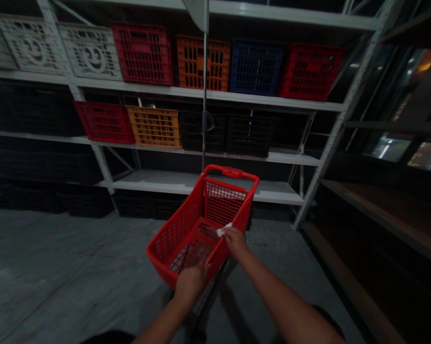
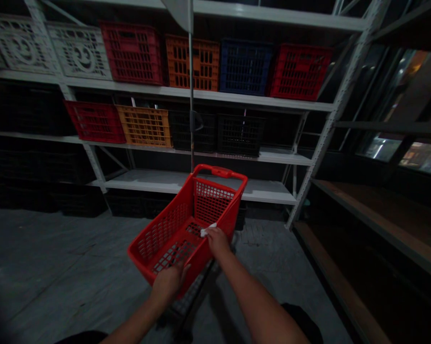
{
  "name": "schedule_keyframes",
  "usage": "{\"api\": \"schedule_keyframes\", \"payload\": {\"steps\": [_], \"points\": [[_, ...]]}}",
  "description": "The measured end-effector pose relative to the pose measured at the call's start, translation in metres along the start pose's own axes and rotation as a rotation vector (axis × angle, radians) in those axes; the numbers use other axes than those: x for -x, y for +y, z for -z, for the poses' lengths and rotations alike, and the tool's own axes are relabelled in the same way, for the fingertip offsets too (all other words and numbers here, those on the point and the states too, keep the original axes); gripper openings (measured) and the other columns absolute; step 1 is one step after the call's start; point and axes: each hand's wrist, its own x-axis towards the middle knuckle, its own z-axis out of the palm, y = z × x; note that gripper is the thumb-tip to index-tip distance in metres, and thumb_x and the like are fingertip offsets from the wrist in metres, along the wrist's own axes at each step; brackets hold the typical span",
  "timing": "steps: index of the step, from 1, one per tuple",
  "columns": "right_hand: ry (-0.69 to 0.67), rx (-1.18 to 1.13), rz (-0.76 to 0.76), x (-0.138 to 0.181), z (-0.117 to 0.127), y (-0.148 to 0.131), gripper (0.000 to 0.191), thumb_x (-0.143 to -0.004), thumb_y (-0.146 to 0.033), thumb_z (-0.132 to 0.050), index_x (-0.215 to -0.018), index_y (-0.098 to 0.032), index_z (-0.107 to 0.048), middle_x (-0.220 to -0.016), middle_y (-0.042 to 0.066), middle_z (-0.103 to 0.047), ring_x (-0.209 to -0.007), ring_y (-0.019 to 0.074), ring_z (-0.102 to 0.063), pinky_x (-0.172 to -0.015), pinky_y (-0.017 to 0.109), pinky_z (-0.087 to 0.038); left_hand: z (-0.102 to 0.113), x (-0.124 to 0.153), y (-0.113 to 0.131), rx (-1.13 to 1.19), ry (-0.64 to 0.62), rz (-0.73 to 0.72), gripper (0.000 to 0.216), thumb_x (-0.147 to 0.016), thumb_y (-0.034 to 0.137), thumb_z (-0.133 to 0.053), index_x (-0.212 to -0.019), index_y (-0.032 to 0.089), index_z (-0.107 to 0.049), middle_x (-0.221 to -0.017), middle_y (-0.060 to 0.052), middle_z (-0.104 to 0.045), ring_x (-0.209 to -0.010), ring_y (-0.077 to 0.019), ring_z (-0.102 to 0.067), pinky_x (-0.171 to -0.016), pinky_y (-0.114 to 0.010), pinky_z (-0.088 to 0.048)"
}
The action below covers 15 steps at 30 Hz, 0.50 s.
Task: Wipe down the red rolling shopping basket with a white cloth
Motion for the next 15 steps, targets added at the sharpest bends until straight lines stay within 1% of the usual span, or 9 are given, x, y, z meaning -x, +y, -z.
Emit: {"api": "schedule_keyframes", "payload": {"steps": [2,3,5,6,8,10,12,14,15], "points": [[0.046,0.051,-0.095,-0.019,0.014,0.017,0.027,-0.072,-0.004,-0.049,-0.085,-0.018,-0.067,-0.091,0.005,-0.067,-0.087,0.0151,-0.06,-0.084,0.028,-0.044,0.001,0.002,-0.006,-0.009,0.0,-0.013,0.047,-0.086,0.041,-0.02,-0.095,0.018,-0.059,-0.074,-0.012,-0.068,-0.073,-0.0234,-0.065,-0.063,-0.032,-0.047],[0.064,0.065,-0.125,-0.025,0.019,0.022,0.026,-0.073,-0.004,-0.048,-0.085,-0.018,-0.067,-0.09,0.006,-0.067,-0.086,0.0152,-0.06,-0.083,0.029,-0.044,0.002,0.003,-0.01,-0.009,0.007,-0.027,0.048,-0.086,0.042,-0.019,-0.097,0.018,-0.058,-0.075,-0.012,-0.068,-0.074,-0.0233,-0.065,-0.063,-0.032,-0.047],[0.1,0.081,-0.161,-0.027,0.019,0.02,0.026,-0.074,-0.005,-0.047,-0.085,-0.017,-0.067,-0.09,0.007,-0.067,-0.086,0.0162,-0.06,-0.083,0.03,-0.044,0.003,0.003,-0.016,-0.007,0.018,-0.046,0.05,-0.086,0.042,-0.017,-0.1,0.018,-0.058,-0.075,-0.011,-0.068,-0.073,-0.0232,-0.064,-0.063,-0.032,-0.047],[0.111,0.08,-0.171,-0.022,0.015,0.013,0.026,-0.075,-0.006,-0.046,-0.086,-0.016,-0.067,-0.09,0.008,-0.067,-0.086,0.0169,-0.06,-0.083,0.031,-0.044,0.004,0.003,-0.019,-0.009,0.02,-0.05,0.051,-0.086,0.042,-0.015,-0.101,0.018,-0.058,-0.075,-0.011,-0.068,-0.073,-0.0232,-0.064,-0.063,-0.032,-0.047],[0.114,0.046,-0.169,-0.004,-0.003,-0.007,0.026,-0.075,-0.006,-0.046,-0.088,-0.016,-0.067,-0.089,0.009,-0.067,-0.086,0.0174,-0.059,-0.083,0.031,-0.044,0.005,0.002,-0.024,-0.024,0.027,-0.042,0.054,-0.086,0.043,-0.013,-0.099,0.017,-0.059,-0.075,-0.012,-0.068,-0.072,-0.0232,-0.064,-0.062,-0.032,-0.047],[0.089,-0.036,-0.112,0.017,-0.026,-0.031,0.029,-0.074,-0.006,-0.046,-0.09,-0.018,-0.067,-0.091,0.007,-0.067,-0.087,0.0164,-0.059,-0.084,0.03,-0.044,0.007,-0.001,-0.026,-0.051,0.035,-0.033,0.058,-0.086,0.044,-0.01,-0.094,0.017,-0.06,-0.074,-0.013,-0.068,-0.071,-0.0239,-0.064,-0.061,-0.033,-0.047],[0.056,-0.095,-0.047,0.032,-0.045,-0.049,0.033,-0.073,-0.004,-0.046,-0.094,-0.019,-0.065,-0.094,0.006,-0.066,-0.089,0.0157,-0.058,-0.084,0.029,-0.044,0.01,-0.005,-0.029,-0.067,0.034,-0.038,0.059,-0.086,0.045,-0.008,-0.094,0.017,-0.06,-0.074,-0.013,-0.068,-0.071,-0.0239,-0.064,-0.061,-0.033,-0.046],[0.008,-0.103,0.021,0.036,-0.052,-0.055,0.036,-0.072,-0.003,-0.045,-0.097,-0.021,-0.064,-0.096,0.005,-0.065,-0.091,0.0153,-0.057,-0.085,0.029,-0.043,0.013,-0.01,-0.034,-0.069,0.007,-0.058,0.06,-0.086,0.047,-0.009,-0.094,0.017,-0.06,-0.074,-0.012,-0.068,-0.072,-0.0229,-0.064,-0.063,-0.032,-0.046],[-0.013,-0.091,0.049,0.034,-0.05,-0.053,0.038,-0.072,-0.003,-0.045,-0.099,-0.021,-0.064,-0.097,0.005,-0.065,-0.092,0.0152,-0.057,-0.086,0.029,-0.043,0.016,-0.012,-0.037,-0.064,-0.013,-0.072,0.061,-0.085,0.048,-0.009,-0.092,0.017,-0.061,-0.076,-0.012,-0.068,-0.073,-0.0222,-0.064,-0.064,-0.032,-0.045]]}}
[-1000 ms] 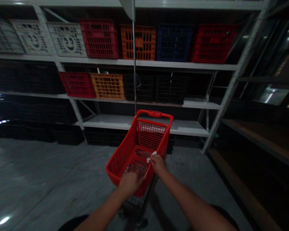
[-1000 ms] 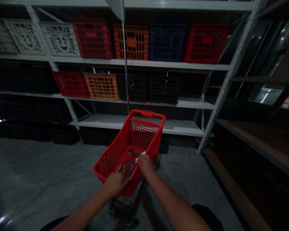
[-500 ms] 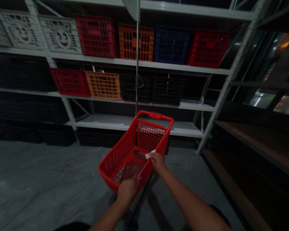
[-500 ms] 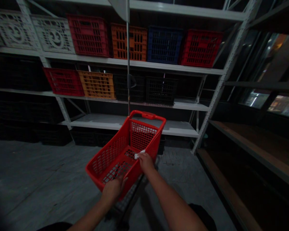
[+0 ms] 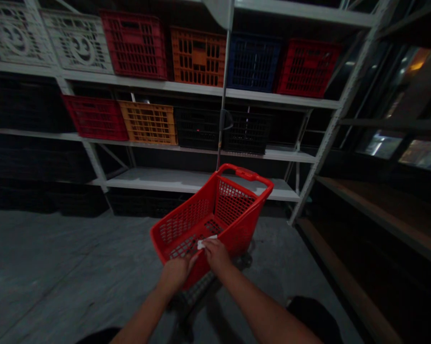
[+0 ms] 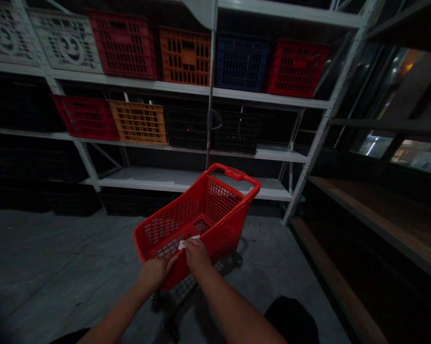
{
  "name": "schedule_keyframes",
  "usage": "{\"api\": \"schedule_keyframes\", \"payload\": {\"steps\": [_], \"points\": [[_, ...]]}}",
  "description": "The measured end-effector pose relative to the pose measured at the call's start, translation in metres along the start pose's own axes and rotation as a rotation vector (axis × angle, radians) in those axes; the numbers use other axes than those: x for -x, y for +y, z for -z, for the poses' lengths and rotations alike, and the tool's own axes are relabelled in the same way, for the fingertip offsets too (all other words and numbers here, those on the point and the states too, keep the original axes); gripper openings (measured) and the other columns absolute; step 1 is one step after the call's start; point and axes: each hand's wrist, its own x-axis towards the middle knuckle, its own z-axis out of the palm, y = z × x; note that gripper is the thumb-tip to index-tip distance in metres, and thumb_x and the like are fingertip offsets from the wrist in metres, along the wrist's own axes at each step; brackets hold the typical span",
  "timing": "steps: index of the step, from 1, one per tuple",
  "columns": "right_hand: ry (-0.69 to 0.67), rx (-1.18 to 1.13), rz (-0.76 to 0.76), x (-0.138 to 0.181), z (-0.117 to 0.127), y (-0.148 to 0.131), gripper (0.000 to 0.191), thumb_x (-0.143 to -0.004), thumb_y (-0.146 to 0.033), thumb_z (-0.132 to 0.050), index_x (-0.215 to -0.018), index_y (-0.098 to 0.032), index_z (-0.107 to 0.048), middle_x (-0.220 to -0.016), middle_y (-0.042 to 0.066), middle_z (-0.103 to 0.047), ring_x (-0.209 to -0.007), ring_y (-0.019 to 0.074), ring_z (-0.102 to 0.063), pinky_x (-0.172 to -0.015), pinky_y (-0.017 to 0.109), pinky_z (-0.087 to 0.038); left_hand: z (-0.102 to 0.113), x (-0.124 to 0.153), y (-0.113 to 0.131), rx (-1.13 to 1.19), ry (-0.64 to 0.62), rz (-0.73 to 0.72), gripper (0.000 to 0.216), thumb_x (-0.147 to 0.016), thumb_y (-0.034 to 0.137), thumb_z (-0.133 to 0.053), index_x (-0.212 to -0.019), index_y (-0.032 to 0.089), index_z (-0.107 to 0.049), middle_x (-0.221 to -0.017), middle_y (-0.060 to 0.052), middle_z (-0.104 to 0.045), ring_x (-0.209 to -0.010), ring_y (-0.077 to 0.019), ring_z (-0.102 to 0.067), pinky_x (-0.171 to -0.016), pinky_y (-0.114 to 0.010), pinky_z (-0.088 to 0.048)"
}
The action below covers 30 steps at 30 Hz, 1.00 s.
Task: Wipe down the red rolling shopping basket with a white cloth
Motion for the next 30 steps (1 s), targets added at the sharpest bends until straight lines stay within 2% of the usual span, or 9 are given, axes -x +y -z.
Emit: {"api": "schedule_keyframes", "payload": {"steps": [3,10,12,14,19,22,26,28,30], "points": [[-0.012,0.076,0.025,-0.016,0.027,0.021,0.038,-0.071,-0.002,-0.044,-0.099,-0.02,-0.064,-0.097,0.006,-0.065,-0.092,0.0155,-0.057,-0.086,0.03,-0.043,0.006,-0.005,-0.014,0.024,-0.043,-0.043,0.063,-0.085,0.05,-0.009,-0.083,0.016,-0.062,-0.077,-0.011,-0.068,-0.076,-0.0205,-0.063,-0.068,-0.029,-0.044],[0.17,0.325,-0.183,-0.055,0.144,0.092,0.032,-0.072,-0.002,-0.044,-0.092,-0.014,-0.067,-0.097,0.01,-0.066,-0.094,0.0179,-0.058,-0.09,0.031,-0.04,0.006,-0.009,-0.043,0.073,-0.031,-0.123,0.062,-0.084,0.051,-0.008,-0.081,0.018,-0.06,-0.077,-0.008,-0.067,-0.077,-0.0174,-0.061,-0.071,-0.026,-0.042],[0.216,0.348,-0.208,-0.056,0.156,0.098,0.034,-0.073,-0.003,-0.043,-0.096,-0.014,-0.065,-0.101,0.01,-0.064,-0.097,0.0186,-0.056,-0.092,0.033,-0.038,0.004,-0.01,-0.046,0.082,-0.026,-0.137,0.063,-0.084,0.052,-0.008,-0.078,0.018,-0.06,-0.077,-0.007,-0.067,-0.076,-0.0161,-0.061,-0.072,-0.025,-0.042],[0.231,0.364,-0.215,-0.051,0.148,0.093,0.033,-0.074,-0.004,-0.043,-0.096,-0.014,-0.065,-0.1,0.009,-0.064,-0.096,0.0183,-0.057,-0.092,0.032,-0.038,0.002,-0.011,-0.048,0.068,-0.016,-0.134,0.064,-0.084,0.052,-0.007,-0.077,0.017,-0.06,-0.076,-0.007,-0.066,-0.075,-0.016,-0.061,-0.072,-0.025,-0.041],[0.104,0.303,-0.074,-0.031,0.093,0.065,0.034,-0.073,-0.003,-0.043,-0.096,-0.014,-0.065,-0.098,0.009,-0.065,-0.093,0.0173,-0.057,-0.089,0.031,-0.041,0.001,-0.012,-0.057,0.022,-0.017,-0.136,0.064,-0.085,0.05,-0.006,-0.076,0.017,-0.06,-0.072,-0.008,-0.065,-0.071,-0.0165,-0.061,-0.067,-0.025,-0.041],[0.104,0.262,-0.023,-0.028,0.098,0.065,0.035,-0.072,-0.002,-0.043,-0.097,-0.013,-0.065,-0.1,0.01,-0.065,-0.095,0.0175,-0.057,-0.09,0.031,-0.042,0.002,-0.012,-0.068,0.039,-0.036,-0.139,0.062,-0.085,0.051,-0.007,-0.078,0.017,-0.059,-0.073,-0.006,-0.065,-0.071,-0.0155,-0.06,-0.067,-0.024,-0.041],[0.285,0.305,-0.127,-0.03,0.13,0.075,0.035,-0.073,-0.004,-0.042,-0.099,-0.014,-0.064,-0.102,0.01,-0.064,-0.097,0.0184,-0.056,-0.092,0.034,-0.04,0.003,-0.011,-0.08,0.079,-0.042,-0.137,0.06,-0.085,0.051,-0.009,-0.077,0.018,-0.058,-0.074,-0.006,-0.065,-0.073,-0.0157,-0.06,-0.07,-0.025,-0.04],[0.319,0.304,-0.158,-0.03,0.125,0.07,0.035,-0.073,-0.004,-0.042,-0.098,-0.014,-0.065,-0.101,0.01,-0.064,-0.097,0.0188,-0.056,-0.092,0.035,-0.041,0.002,-0.011,-0.082,0.076,-0.03,-0.136,0.061,-0.085,0.05,-0.008,-0.077,0.017,-0.059,-0.075,-0.007,-0.066,-0.074,-0.0168,-0.06,-0.071,-0.026,-0.041],[0.275,0.261,-0.158,-0.027,0.1,0.054,0.035,-0.073,-0.004,-0.041,-0.096,-0.014,-0.065,-0.098,0.01,-0.065,-0.094,0.0185,-0.057,-0.089,0.035,-0.042,0.002,-0.012,-0.081,0.072,-0.021,-0.121,0.063,-0.085,0.049,-0.006,-0.076,0.017,-0.06,-0.076,-0.008,-0.066,-0.075,-0.0176,-0.061,-0.071,-0.027,-0.041]]}}
